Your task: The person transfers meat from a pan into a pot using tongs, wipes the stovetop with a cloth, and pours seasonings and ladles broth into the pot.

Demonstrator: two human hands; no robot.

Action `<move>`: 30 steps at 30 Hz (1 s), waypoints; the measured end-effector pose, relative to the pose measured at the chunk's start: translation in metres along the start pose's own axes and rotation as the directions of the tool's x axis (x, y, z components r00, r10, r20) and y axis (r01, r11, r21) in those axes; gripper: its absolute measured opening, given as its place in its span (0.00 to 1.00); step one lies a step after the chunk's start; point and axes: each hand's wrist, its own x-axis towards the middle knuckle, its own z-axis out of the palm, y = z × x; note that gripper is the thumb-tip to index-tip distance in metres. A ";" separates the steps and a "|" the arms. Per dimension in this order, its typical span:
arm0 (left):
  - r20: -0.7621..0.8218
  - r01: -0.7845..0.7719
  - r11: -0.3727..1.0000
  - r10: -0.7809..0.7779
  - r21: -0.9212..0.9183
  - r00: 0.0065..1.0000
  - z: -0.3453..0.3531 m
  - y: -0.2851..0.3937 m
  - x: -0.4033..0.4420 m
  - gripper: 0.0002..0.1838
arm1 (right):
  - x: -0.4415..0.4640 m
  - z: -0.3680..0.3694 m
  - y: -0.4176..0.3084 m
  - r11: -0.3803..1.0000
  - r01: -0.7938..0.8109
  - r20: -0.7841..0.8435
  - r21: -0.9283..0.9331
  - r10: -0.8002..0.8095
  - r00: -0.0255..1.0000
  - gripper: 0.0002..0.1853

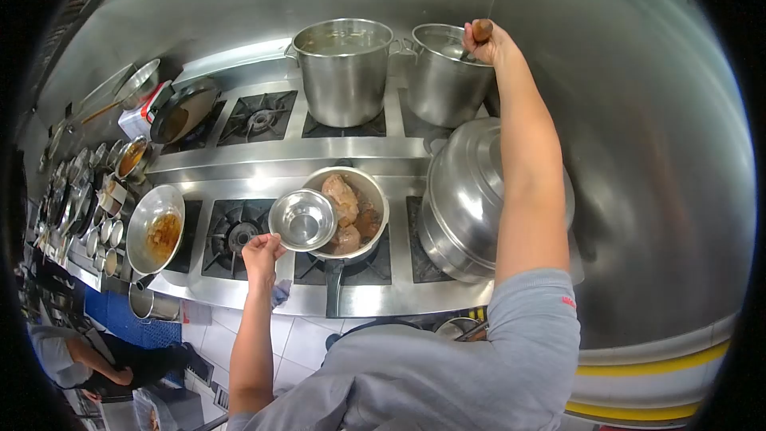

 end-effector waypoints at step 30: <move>0.215 0.055 0.998 -0.056 0.010 0.975 0.021 0.007 0.034 0.06 | -0.174 0.047 0.093 0.999 -0.013 0.305 0.036 0.002 0.952 0.29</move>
